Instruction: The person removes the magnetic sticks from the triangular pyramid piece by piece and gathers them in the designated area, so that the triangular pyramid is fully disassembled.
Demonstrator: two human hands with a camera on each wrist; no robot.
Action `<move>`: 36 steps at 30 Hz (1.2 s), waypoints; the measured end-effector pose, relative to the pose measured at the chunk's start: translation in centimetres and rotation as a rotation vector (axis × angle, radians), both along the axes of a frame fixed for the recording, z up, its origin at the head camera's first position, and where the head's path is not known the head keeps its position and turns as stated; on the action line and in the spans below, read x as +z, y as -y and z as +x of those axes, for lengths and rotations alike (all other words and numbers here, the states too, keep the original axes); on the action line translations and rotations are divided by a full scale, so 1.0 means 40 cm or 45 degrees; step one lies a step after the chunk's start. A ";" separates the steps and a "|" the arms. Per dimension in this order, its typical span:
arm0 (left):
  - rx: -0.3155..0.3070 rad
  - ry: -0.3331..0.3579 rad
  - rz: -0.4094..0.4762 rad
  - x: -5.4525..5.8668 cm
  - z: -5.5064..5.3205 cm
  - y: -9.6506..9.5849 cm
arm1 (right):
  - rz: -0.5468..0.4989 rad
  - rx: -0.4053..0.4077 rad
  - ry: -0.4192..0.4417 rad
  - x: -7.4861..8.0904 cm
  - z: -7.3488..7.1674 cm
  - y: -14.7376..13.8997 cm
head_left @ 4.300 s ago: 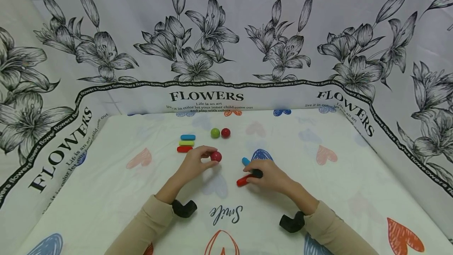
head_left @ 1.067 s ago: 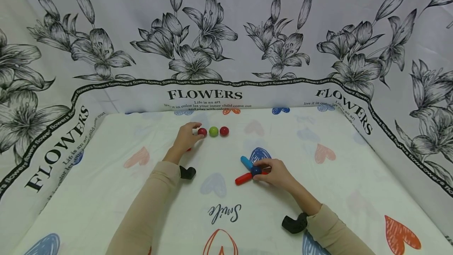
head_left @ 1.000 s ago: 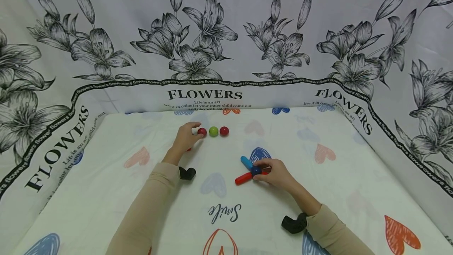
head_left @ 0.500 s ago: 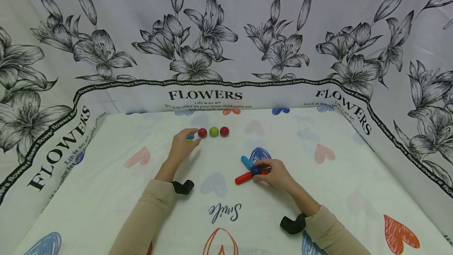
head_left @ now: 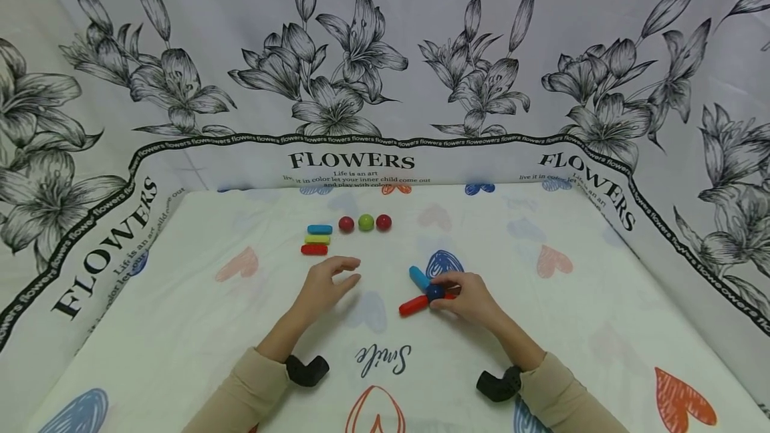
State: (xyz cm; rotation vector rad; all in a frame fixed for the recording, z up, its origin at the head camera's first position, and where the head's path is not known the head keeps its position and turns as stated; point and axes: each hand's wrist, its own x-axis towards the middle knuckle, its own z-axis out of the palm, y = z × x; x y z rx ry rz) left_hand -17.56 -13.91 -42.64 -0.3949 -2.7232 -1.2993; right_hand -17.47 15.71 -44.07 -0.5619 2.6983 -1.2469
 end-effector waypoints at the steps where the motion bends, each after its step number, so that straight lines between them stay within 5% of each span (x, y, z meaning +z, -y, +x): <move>1: -0.012 0.012 -0.006 -0.003 0.012 -0.005 | -0.003 0.010 -0.001 -0.001 0.001 0.001; 8: -0.042 0.096 0.020 -0.011 0.058 -0.035 | -0.021 0.051 0.007 0.000 0.012 0.010; 11: -0.112 0.119 -0.006 -0.010 0.066 -0.047 | -0.026 0.079 0.011 0.000 0.016 0.014; 15: -0.229 0.100 -0.055 -0.010 0.078 -0.057 | -0.057 0.179 -0.015 -0.001 0.024 0.021; 36: -0.450 0.044 -0.189 -0.004 0.107 -0.079 | -0.133 0.489 0.028 0.013 0.070 0.059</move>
